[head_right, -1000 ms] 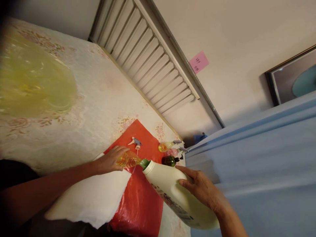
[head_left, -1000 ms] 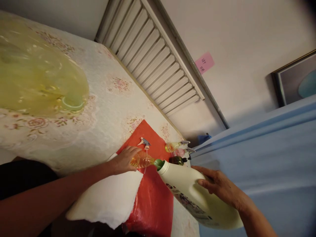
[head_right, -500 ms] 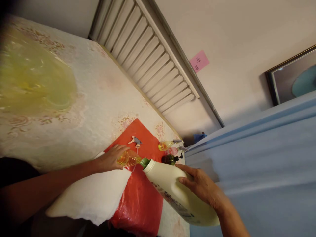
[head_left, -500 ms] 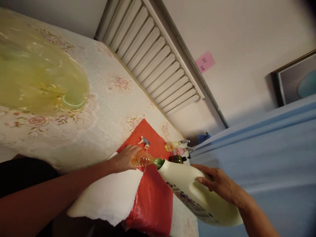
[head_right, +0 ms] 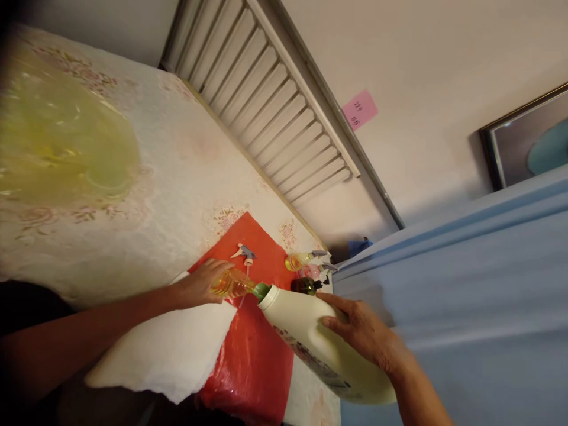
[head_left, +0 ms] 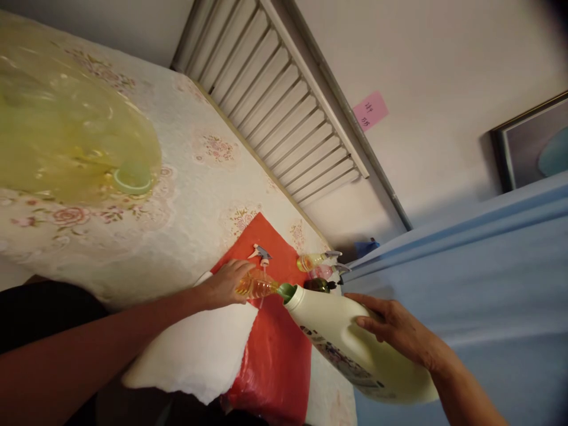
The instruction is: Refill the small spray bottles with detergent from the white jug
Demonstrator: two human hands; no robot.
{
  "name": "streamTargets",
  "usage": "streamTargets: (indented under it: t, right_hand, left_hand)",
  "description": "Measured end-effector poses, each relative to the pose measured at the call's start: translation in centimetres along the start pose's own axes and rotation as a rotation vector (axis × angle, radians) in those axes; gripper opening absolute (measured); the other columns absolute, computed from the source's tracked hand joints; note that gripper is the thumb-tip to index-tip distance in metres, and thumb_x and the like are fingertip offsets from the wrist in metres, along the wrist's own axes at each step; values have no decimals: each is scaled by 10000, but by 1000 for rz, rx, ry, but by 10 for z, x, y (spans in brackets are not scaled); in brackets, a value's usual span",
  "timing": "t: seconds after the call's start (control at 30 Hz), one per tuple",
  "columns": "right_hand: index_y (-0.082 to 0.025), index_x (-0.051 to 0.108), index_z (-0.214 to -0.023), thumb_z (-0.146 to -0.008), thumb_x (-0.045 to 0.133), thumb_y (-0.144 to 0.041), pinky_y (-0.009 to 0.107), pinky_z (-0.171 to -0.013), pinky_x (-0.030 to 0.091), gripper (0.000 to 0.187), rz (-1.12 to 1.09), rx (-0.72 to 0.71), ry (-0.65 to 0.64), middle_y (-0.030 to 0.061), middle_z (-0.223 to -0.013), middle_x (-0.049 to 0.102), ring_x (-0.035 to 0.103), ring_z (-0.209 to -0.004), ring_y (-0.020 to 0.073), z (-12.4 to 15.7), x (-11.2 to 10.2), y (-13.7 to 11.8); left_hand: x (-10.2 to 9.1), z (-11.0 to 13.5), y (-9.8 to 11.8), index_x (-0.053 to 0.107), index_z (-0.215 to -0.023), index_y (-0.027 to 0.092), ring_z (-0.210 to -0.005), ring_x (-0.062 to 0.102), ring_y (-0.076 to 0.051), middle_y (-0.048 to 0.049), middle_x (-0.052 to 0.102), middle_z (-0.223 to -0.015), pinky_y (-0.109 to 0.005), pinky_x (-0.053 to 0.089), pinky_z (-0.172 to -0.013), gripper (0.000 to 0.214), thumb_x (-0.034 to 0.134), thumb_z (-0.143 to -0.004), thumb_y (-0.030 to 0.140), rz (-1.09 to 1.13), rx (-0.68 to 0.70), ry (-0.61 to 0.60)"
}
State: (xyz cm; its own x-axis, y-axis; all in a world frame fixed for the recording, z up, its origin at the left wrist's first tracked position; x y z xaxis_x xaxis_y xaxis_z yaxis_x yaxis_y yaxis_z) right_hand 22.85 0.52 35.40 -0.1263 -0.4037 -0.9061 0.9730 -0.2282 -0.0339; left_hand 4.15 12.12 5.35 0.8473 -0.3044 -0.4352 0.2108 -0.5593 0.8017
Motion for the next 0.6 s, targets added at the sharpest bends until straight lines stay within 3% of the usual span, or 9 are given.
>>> streamTargets:
  t: [0.37, 0.6]
  right_hand:
    - [-260, 618, -1325, -819, 577, -502, 381, -795, 540, 562, -18, -20, -6, 50, -1093, 743, 679, -895, 278, -1, -1, -3]
    - [-256, 593, -1350, -833, 569, -501, 374, -801, 530, 573, -8, -6, -24, 48, -1117, 737, 676, -926, 282, -1, -1, -3]
  left_hand:
    - [2, 1, -2, 390, -1409, 275, -1260, 464, -337, -100, 520, -1359, -477, 381, -1049, 774, 734, -736, 440, -5, 25, 17]
    - [1, 0, 0, 410, -1387, 246, -1250, 470, -334, -108, 523, -1350, -473, 388, -1050, 768, 755, -716, 389, -5, 17, 6]
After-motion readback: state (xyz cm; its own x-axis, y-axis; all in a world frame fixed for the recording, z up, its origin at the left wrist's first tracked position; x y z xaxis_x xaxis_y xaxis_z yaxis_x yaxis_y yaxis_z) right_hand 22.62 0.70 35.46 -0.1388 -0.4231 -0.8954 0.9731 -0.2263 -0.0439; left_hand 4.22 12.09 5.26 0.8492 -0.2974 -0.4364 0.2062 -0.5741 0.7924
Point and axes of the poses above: each hand's wrist, its own z-axis away from the middle knuckle, its own x-axis out of the palm, y = z × x, the point moved 6 cm from there along -z, towards the middle knuckle
